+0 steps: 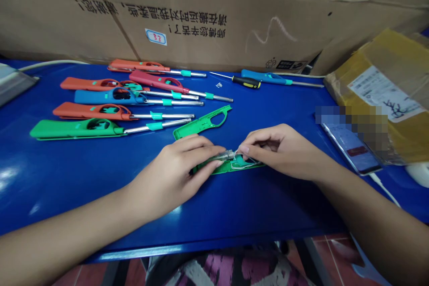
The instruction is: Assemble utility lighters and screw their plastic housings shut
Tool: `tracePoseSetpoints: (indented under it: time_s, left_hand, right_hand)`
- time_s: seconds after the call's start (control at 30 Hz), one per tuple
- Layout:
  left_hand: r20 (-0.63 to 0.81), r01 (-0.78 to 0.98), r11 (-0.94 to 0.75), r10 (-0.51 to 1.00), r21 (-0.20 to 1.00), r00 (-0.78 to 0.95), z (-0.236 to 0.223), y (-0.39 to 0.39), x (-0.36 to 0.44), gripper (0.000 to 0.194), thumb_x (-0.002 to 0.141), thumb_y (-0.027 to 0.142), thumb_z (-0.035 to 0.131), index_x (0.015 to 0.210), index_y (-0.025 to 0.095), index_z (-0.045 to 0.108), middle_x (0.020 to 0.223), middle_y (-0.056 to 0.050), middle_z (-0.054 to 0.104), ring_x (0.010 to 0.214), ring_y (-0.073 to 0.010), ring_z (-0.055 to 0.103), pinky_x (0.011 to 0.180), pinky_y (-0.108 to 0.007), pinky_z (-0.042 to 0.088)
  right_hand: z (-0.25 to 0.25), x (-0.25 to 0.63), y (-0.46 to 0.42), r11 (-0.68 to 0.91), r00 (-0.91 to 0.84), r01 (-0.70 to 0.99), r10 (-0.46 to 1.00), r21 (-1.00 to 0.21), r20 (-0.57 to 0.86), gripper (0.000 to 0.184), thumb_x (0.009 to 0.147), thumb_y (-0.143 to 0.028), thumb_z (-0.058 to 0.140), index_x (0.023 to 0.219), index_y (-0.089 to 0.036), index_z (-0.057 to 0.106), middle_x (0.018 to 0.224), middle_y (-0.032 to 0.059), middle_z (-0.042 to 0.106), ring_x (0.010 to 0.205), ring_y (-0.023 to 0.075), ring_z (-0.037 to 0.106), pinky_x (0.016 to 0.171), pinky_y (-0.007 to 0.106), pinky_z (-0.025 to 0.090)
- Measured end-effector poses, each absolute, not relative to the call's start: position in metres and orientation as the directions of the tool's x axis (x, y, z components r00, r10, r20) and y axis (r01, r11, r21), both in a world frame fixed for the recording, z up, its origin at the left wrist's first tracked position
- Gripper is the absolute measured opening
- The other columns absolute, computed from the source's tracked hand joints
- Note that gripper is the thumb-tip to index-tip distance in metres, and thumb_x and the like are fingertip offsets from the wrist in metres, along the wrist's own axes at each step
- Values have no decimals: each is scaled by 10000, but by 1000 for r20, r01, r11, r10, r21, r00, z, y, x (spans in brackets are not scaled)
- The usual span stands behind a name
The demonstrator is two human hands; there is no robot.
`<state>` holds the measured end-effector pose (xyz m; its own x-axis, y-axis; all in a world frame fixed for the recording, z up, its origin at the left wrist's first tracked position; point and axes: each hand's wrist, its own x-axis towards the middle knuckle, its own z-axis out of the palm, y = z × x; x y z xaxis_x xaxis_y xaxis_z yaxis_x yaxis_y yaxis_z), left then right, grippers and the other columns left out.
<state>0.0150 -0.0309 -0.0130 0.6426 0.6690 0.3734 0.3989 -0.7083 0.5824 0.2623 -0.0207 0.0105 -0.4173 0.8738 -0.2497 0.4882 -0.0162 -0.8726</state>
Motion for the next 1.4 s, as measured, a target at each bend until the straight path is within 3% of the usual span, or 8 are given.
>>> tracePoseSetpoints:
  time_s: [0.63,0.9,1.0,1.07,1.2,1.3,1.4]
  left_hand:
    - [369,374,-720,646,584,668,-13,-31,15,236,976,153,624,1193,135,715,983,-72,701,907,-165,664,826,-294,564]
    - [395,396,-747,635,535,664,-12,-28,12,239,976,149,622,1198,119,706,1025,-78,712,946,-163,682,844,-274,563]
    - [403,398,-761,622,512,672,-10,-26,11,256,970,160,638,1216,113,695,1027,-75,719,946,-168,681,845,-278,555]
    - [401,382,-769,608,513,685,-9,-26,12,280,965,165,653,1240,118,671,1024,-61,728,948,-163,681,854,-276,548]
    - [343,400,-740,628,540,699,-7,-27,10,243,968,193,661,1208,172,633,1037,-12,729,921,-138,671,814,-254,535]
    - [274,476,-690,684,546,676,-4,-28,7,279,940,254,705,1189,198,593,1095,-7,704,965,-159,662,820,-279,535]
    - [217,529,-685,691,501,689,0,-32,6,485,832,304,817,1226,204,551,1156,-24,686,1043,-219,643,862,-337,527]
  right_hand:
    - [6,257,-23,-9,-409,515,876,-857,-255,197,871,-345,679,804,-182,765,783,45,736,691,145,607,583,265,447]
    - [10,259,-23,17,-409,530,881,-848,-238,240,889,-396,669,856,-183,775,735,28,698,608,122,539,526,263,390]
    - [8,260,-25,138,-397,549,911,-824,-112,304,853,-410,738,1077,-205,748,887,20,706,639,115,508,543,262,403]
    - [5,259,-27,296,-453,539,891,-789,25,392,822,-369,793,1176,-225,709,990,19,708,741,130,550,636,269,453]
    - [-4,254,-32,570,-597,473,768,-672,232,199,927,-267,698,1114,-204,716,1004,45,735,925,175,620,836,321,489]
    - [-7,251,-34,635,-632,472,728,-611,268,144,967,-261,648,1066,-194,729,999,58,743,904,179,619,806,330,494]
    - [-8,250,-36,642,-639,472,721,-605,267,144,957,-261,660,1049,-180,735,985,61,736,894,180,606,781,328,492]
